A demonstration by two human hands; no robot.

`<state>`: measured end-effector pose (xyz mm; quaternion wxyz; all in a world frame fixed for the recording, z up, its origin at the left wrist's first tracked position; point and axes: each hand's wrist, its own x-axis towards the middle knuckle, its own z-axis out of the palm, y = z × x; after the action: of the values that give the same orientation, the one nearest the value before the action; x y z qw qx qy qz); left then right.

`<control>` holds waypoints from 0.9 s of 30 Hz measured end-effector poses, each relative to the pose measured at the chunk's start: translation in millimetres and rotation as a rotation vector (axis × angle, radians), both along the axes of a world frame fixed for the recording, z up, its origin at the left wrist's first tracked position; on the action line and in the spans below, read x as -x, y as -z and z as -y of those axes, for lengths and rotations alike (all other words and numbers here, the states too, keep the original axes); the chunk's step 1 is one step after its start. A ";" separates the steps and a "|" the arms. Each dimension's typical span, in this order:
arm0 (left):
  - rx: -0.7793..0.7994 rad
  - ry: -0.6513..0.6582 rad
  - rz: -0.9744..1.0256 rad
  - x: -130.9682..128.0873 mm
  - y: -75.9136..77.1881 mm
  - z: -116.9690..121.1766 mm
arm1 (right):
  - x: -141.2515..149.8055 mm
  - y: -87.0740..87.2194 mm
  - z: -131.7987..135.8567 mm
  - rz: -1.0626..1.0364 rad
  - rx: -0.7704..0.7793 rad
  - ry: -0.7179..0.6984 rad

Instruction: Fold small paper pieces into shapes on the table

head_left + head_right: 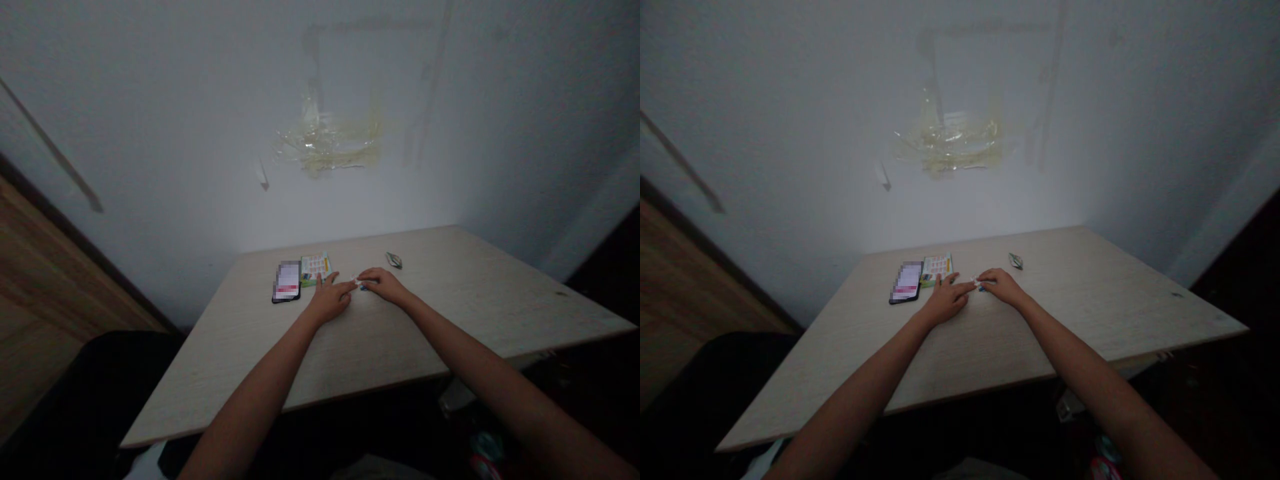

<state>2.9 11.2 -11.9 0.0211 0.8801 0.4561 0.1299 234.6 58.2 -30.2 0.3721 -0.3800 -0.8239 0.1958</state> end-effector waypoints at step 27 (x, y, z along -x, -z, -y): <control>-0.148 -0.161 -0.029 -6.0 -1.8 -2.6 | 1.7 12.7 -10.1 0.158 -0.105 0.029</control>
<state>8.9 13.8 -10.1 -0.0611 0.8416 0.5147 0.1516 232.9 68.3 -42.9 0.3281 -0.3861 -0.8543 0.1161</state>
